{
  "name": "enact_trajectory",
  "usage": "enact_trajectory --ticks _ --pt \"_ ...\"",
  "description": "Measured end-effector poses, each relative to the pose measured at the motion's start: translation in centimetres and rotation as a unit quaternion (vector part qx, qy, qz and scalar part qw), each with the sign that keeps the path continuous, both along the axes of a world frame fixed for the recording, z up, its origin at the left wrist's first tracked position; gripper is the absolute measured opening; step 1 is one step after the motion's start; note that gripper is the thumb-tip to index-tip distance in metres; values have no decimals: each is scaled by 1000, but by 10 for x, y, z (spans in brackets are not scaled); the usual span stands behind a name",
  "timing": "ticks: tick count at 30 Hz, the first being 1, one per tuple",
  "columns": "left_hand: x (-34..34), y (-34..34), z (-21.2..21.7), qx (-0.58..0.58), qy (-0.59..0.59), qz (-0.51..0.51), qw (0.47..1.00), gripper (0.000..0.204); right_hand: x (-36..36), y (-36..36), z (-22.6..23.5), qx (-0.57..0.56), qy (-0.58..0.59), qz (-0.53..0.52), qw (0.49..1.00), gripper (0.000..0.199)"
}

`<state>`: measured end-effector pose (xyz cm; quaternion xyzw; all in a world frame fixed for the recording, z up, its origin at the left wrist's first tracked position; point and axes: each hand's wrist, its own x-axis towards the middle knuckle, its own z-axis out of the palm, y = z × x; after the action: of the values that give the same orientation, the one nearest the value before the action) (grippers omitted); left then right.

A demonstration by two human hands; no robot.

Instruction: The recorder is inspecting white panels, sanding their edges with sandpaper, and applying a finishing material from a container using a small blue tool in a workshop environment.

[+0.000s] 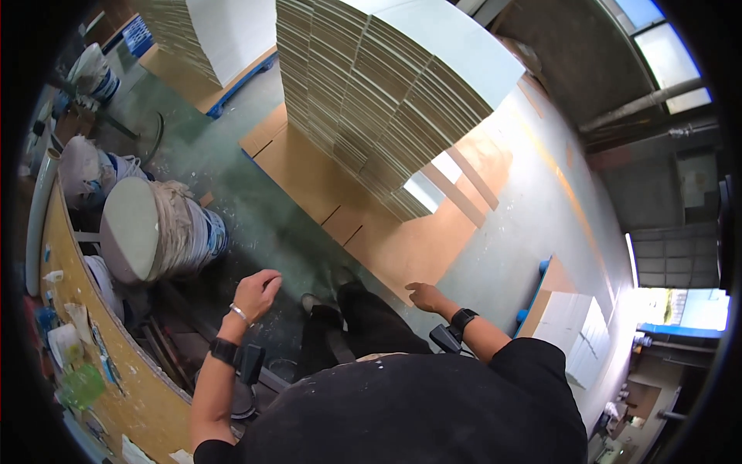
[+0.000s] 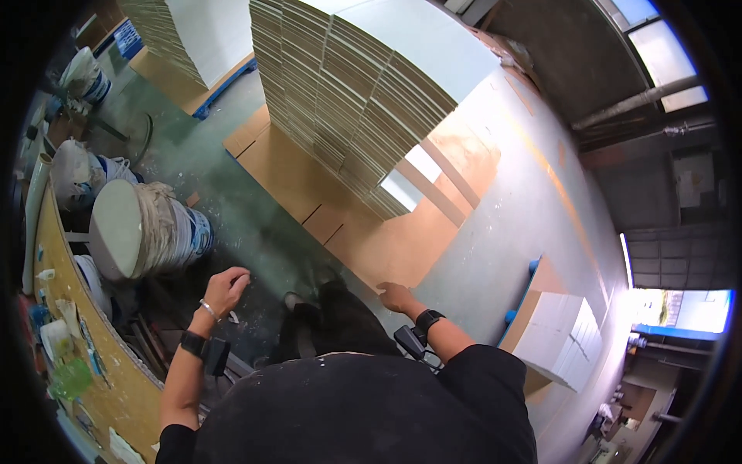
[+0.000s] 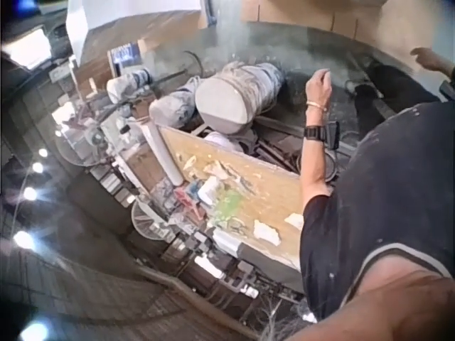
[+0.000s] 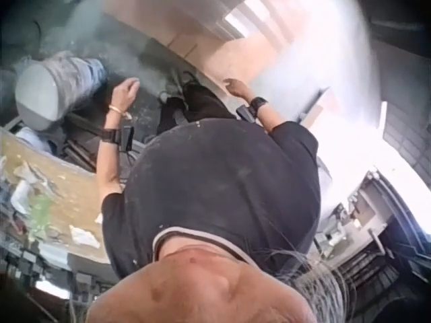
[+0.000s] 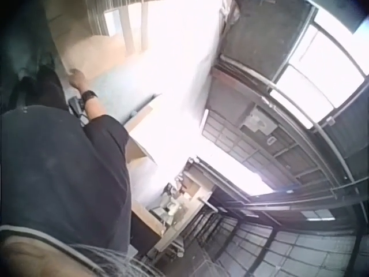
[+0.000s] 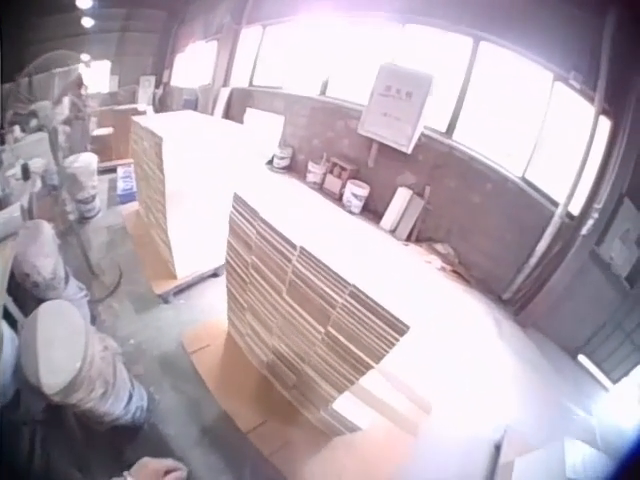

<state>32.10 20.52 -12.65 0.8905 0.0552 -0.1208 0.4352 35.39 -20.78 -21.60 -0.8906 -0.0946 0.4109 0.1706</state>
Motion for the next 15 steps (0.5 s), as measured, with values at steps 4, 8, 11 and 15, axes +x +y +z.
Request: enact_trajectory --ticks 4,8,11,15 --pt "11 -35 -22 -56 48 1 997 22 -5 14 26 54 58 -87 993 40" --pt "41 -88 -48 -161 131 -22 978 25 -5 -23 6 162 57 -185 968 37" --pt "62 -135 -67 -215 179 0 960 29 1 -61 -20 185 58 -210 958 39" --pt "89 -208 -104 -230 248 76 938 35 35 -114 -43 260 124 -369 884 52"
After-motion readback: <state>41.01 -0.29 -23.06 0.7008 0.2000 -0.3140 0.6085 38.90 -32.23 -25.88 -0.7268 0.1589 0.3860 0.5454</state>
